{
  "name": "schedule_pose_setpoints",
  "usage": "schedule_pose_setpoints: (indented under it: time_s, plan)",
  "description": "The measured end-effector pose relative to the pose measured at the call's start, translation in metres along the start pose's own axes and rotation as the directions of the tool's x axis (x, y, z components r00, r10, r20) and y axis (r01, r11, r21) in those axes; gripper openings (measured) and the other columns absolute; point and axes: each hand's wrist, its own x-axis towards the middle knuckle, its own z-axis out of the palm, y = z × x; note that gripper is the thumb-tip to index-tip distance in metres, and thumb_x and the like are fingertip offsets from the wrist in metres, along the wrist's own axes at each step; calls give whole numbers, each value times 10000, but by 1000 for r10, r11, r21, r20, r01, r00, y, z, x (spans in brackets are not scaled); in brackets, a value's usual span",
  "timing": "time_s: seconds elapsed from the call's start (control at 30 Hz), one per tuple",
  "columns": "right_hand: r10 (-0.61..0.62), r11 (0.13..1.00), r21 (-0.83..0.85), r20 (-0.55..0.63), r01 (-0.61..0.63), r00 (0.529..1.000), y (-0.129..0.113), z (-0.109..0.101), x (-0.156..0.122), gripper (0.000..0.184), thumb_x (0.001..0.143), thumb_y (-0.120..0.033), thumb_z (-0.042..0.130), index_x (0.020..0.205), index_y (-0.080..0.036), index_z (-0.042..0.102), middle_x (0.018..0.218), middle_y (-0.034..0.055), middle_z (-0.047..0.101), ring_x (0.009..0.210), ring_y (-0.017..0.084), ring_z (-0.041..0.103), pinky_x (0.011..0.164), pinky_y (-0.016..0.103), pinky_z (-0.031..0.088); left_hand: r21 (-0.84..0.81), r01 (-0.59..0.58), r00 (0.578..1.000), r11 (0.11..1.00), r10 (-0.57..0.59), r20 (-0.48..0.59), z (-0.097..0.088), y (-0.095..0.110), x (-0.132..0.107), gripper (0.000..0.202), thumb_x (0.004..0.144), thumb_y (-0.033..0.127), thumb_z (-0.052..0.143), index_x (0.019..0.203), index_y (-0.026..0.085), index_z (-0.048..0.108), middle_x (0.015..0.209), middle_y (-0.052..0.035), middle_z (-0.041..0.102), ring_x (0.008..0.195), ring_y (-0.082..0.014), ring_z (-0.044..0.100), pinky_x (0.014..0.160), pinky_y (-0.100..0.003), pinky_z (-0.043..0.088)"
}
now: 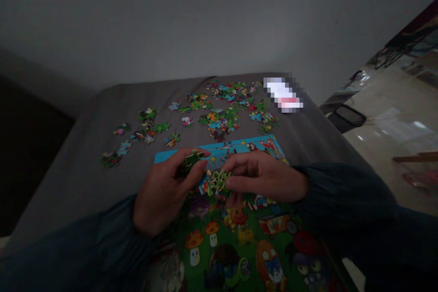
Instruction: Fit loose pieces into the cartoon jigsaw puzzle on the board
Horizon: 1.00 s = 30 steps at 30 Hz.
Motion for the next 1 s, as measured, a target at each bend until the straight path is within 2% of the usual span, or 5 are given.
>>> schedule_pose_setpoints:
  time_s: [0.1, 0.3, 0.53, 0.83, 1.0]
  plan:
    - [-9, 1000, -18, -35, 8, 999, 1, -2, 1, 302, 884, -405, 707, 982, -176, 536, 780, -6, 711, 733, 154, 753, 628, 248, 593, -8, 18, 1000, 1000, -17, 20, 1, 0, 0, 308, 866, 478, 578, 993, 245, 734, 828, 4, 763, 620, -156, 650, 581, -227, 503]
    - [40, 998, -52, -74, -44, 996, 3, -1, 2, 255, 885, -320, 700, 976, -189, 502, 677, -37, 692, 673, 134, 737, 606, 224, 577, -247, 131, 985, 960, -99, 139, 0, 6, 3, 343, 790, 563, 665, 905, 243, 711, 820, -8, 760, 613, -173, 663, 526, -231, 528]
    - [24, 998, -46, -127, -30, 992, 3, -3, 5, 317, 854, -369, 732, 966, -193, 494, 658, -35, 698, 626, 130, 719, 582, 228, 568, -377, 222, 963, 899, -141, 229, -2, 11, 7, 465, 708, 664, 728, 902, 242, 741, 875, -29, 782, 688, -205, 699, 524, -242, 567]
    - [19, 996, -81, -158, -32, 987, 5, -2, 5, 295, 853, -379, 736, 864, -190, 510, 611, -40, 685, 555, 125, 702, 527, 219, 563, -373, 275, 939, 886, -165, 302, -4, 9, 4, 393, 762, 569, 744, 968, 235, 737, 691, 20, 743, 447, -148, 648, 422, -213, 531]
    - [2, 994, -110, -218, -26, 976, 5, -3, 5, 361, 813, -457, 761, 818, -190, 517, 677, -12, 722, 532, 114, 686, 489, 208, 543, -397, 329, 916, 857, -187, 356, -6, 12, 3, 340, 746, 476, 791, 961, 223, 718, 638, 47, 718, 455, -154, 670, 439, -202, 545]
